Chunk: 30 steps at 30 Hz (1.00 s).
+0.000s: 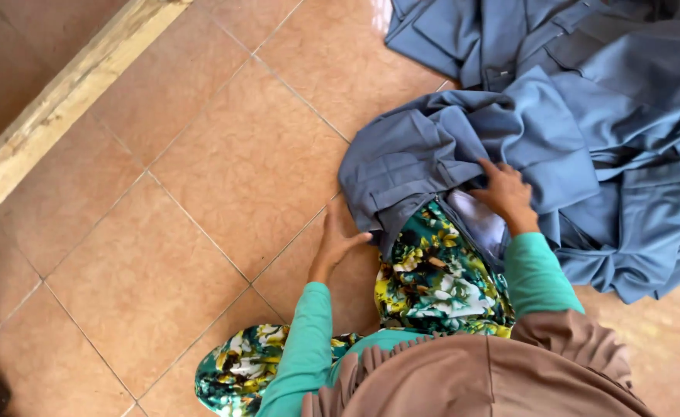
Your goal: Folding grey trousers into neat rectangular stacks while sitting on the floor.
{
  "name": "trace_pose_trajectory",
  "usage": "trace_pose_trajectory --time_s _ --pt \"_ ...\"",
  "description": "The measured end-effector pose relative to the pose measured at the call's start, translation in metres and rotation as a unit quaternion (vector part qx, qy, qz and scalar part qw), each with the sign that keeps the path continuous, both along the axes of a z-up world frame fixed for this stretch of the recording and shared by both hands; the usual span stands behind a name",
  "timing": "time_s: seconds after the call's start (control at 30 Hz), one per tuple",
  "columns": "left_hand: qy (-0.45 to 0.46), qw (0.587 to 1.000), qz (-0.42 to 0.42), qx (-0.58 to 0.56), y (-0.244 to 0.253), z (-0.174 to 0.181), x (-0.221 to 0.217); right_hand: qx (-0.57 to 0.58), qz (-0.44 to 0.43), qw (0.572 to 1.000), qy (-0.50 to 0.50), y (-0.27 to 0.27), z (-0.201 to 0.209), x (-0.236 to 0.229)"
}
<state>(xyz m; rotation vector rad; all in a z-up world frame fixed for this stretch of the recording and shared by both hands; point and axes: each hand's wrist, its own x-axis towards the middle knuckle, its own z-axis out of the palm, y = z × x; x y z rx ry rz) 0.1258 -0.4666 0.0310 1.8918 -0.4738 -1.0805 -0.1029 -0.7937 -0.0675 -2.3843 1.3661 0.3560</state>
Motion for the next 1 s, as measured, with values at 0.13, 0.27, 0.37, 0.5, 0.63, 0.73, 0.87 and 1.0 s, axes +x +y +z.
trace_pose_trajectory --time_s 0.13,0.27,0.37,0.5,0.63,0.73,0.87,1.0 --pt "-0.091 0.993 -0.064 0.036 -0.009 -0.058 -0.009 -0.005 -0.026 1.000 -0.008 -0.035 -0.015 -0.024" --pt "-0.252 0.952 -0.105 0.138 -0.022 -0.105 -0.013 -0.098 -0.036 0.994 -0.016 -0.052 0.030 0.006" --pt "-0.258 0.946 -0.073 0.180 -0.024 -0.128 -0.009 -0.075 -0.042 0.992 -0.090 -0.065 0.046 0.031" --pt "-0.279 0.952 0.089 0.093 -0.009 -0.179 0.028 0.109 -0.062 0.910 -0.396 -0.052 0.083 0.090" --pt "-0.186 0.966 0.179 -0.030 0.049 -0.080 0.060 0.312 -0.182 0.813 -0.456 0.041 0.188 0.201" --pt "0.090 0.933 0.345 -0.043 0.099 -0.032 0.075 0.466 -0.112 0.728 -0.490 0.097 0.192 0.274" --pt "0.194 0.865 0.462 -0.021 0.191 -0.123 0.076 0.497 0.059 0.760 -0.415 0.166 0.157 0.329" --pt "0.202 0.821 0.529 -0.073 0.234 -0.164 0.044 0.289 0.255 0.861 -0.332 0.194 0.020 0.325"
